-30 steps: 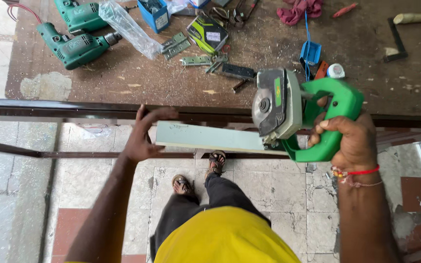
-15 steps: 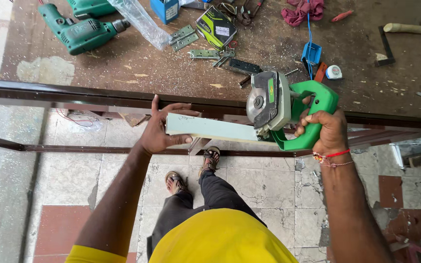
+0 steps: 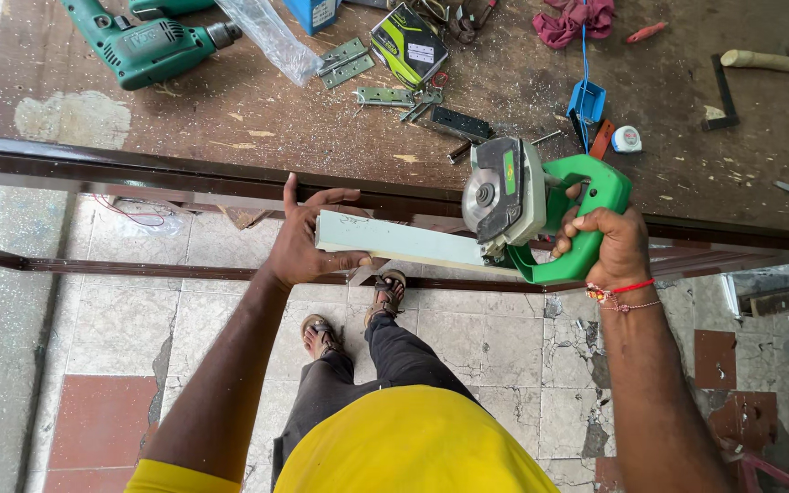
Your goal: The person marks a dark brown metal frame using a square and pencil, then cuts a white plastic strip with a jigsaw. They drill a hole into the frame and hammer a small orange plastic piece into place using a hammer.
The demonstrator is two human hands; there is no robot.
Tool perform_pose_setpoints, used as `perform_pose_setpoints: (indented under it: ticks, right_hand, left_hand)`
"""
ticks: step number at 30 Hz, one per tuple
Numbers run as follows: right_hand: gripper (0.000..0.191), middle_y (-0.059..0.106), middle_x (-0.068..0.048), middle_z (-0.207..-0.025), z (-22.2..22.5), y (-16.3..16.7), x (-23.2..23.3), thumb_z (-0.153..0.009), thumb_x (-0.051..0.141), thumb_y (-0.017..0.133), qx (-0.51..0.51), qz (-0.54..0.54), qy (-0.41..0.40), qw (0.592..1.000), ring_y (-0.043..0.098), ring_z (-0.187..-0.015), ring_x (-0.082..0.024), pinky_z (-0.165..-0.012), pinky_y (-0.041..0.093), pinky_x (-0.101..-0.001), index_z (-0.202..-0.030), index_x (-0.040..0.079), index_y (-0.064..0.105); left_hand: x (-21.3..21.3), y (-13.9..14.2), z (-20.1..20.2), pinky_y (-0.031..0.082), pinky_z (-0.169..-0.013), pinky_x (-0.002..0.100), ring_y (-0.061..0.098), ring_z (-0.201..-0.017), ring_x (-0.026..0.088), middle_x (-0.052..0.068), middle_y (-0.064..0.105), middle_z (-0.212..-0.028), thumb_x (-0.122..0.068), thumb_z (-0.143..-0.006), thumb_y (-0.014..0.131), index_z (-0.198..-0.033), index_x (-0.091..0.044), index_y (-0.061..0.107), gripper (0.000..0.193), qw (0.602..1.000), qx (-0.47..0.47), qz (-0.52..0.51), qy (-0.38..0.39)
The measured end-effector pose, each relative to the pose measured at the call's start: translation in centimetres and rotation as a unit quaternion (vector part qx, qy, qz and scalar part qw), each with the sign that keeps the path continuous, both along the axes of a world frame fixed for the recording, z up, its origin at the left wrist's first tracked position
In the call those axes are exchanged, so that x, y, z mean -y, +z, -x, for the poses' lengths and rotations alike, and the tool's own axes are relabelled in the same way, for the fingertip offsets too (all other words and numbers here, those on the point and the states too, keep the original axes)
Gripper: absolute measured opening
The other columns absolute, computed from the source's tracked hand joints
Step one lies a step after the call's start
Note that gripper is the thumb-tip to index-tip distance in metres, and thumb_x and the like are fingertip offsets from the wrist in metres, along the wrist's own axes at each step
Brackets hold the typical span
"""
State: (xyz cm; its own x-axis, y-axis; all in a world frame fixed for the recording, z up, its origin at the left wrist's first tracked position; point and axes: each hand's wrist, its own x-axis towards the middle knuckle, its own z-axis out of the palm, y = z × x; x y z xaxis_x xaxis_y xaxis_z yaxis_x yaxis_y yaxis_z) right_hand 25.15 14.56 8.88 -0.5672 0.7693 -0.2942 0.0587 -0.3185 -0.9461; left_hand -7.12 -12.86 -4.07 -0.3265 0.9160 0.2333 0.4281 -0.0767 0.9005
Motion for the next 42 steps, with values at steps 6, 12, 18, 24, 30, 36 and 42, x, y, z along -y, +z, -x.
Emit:
perform_pose_setpoints:
  ticks: [6, 12, 18, 24, 30, 36, 42]
  right_hand:
    - [0.041, 0.06, -0.011, -0.074, 0.3, -0.1, -0.5, -0.076, 0.006, 0.057, 0.009, 0.015, 0.003, 1.0, 0.061, -0.058, -0.024, -0.056, 0.055, -0.0448, -0.117, 0.0, 0.059]
    - [0.037, 0.06, -0.01, -0.073, 0.5, 0.0, -0.8, -0.077, 0.005, 0.056, 0.026, 0.043, -0.005, 0.999, 0.061, -0.057, -0.024, -0.056, 0.055, -0.0443, -0.114, 0.002, 0.057]
    - [0.044, 0.059, -0.011, -0.072, 0.9, 0.3, -0.7, -0.076, 0.003, 0.054, 0.03, -0.008, 0.009, 0.999, 0.061, -0.057, -0.023, -0.054, 0.054, -0.0447, -0.12, -0.003, 0.061]
    - [0.044, 0.059, -0.011, -0.072, 1.3, 0.7, -0.7, -0.077, 0.003, 0.054, 0.028, 0.001, 0.011, 1.0, 0.062, -0.057, -0.024, -0.054, 0.055, -0.0457, -0.12, -0.004, 0.06]
    - [0.043, 0.059, -0.011, -0.072, 1.4, 0.5, -0.9, -0.077, 0.003, 0.054, 0.038, 0.003, 0.006, 0.999, 0.061, -0.057, -0.024, -0.054, 0.054, -0.0455, -0.118, -0.003, 0.059]
    - [0.039, 0.059, -0.011, -0.072, 1.3, 0.3, -1.3, -0.077, 0.004, 0.054, 0.052, 0.016, 0.001, 0.999, 0.06, -0.056, -0.024, -0.054, 0.052, -0.0451, -0.115, -0.001, 0.059]
    - [0.035, 0.059, -0.011, -0.072, 1.3, 0.2, -1.4, -0.077, 0.003, 0.054, 0.055, 0.025, -0.008, 0.998, 0.06, -0.056, -0.024, -0.054, 0.052, -0.0455, -0.112, 0.001, 0.056]
  left_hand:
    - [-0.1, -0.5, -0.1, -0.018, -0.126, 0.061, 0.068, -0.127, 0.023, 0.004, 0.073, -0.131, -0.063, -0.063, 0.087, -0.114, -0.018, 0.079, 0.068, 1.0, 0.011, 0.001, 0.008]
    - [-0.2, -0.9, -0.1, -0.02, -0.124, 0.062, 0.067, -0.127, 0.026, 0.007, 0.07, -0.136, -0.066, -0.063, 0.085, -0.116, -0.017, 0.078, 0.073, 1.0, 0.015, 0.002, 0.01]
    - [-0.2, -1.0, -0.1, -0.018, -0.124, 0.062, 0.065, -0.128, 0.028, 0.011, 0.067, -0.139, -0.068, -0.059, 0.086, -0.114, -0.017, 0.079, 0.075, 1.0, 0.003, 0.009, 0.014]
    - [-0.2, -0.8, 0.0, -0.019, -0.124, 0.061, 0.064, -0.129, 0.028, 0.011, 0.067, -0.14, -0.067, -0.06, 0.087, -0.115, -0.017, 0.079, 0.075, 1.0, 0.01, 0.018, 0.012]
    - [-0.2, -0.8, 0.0, -0.019, -0.124, 0.06, 0.064, -0.129, 0.026, 0.009, 0.068, -0.138, -0.065, -0.061, 0.087, -0.115, -0.016, 0.079, 0.074, 1.0, 0.002, 0.014, 0.011]
    - [-0.3, -1.0, 0.1, -0.02, -0.125, 0.06, 0.066, -0.128, 0.024, 0.006, 0.073, -0.131, -0.066, -0.06, 0.086, -0.118, -0.014, 0.077, 0.078, 0.999, 0.041, 0.026, 0.007]
    - [-0.3, -0.7, 0.0, -0.02, -0.124, 0.06, 0.066, -0.126, 0.025, 0.006, 0.074, -0.127, -0.066, -0.062, 0.086, -0.119, -0.012, 0.075, 0.079, 0.999, 0.034, 0.03, 0.01]
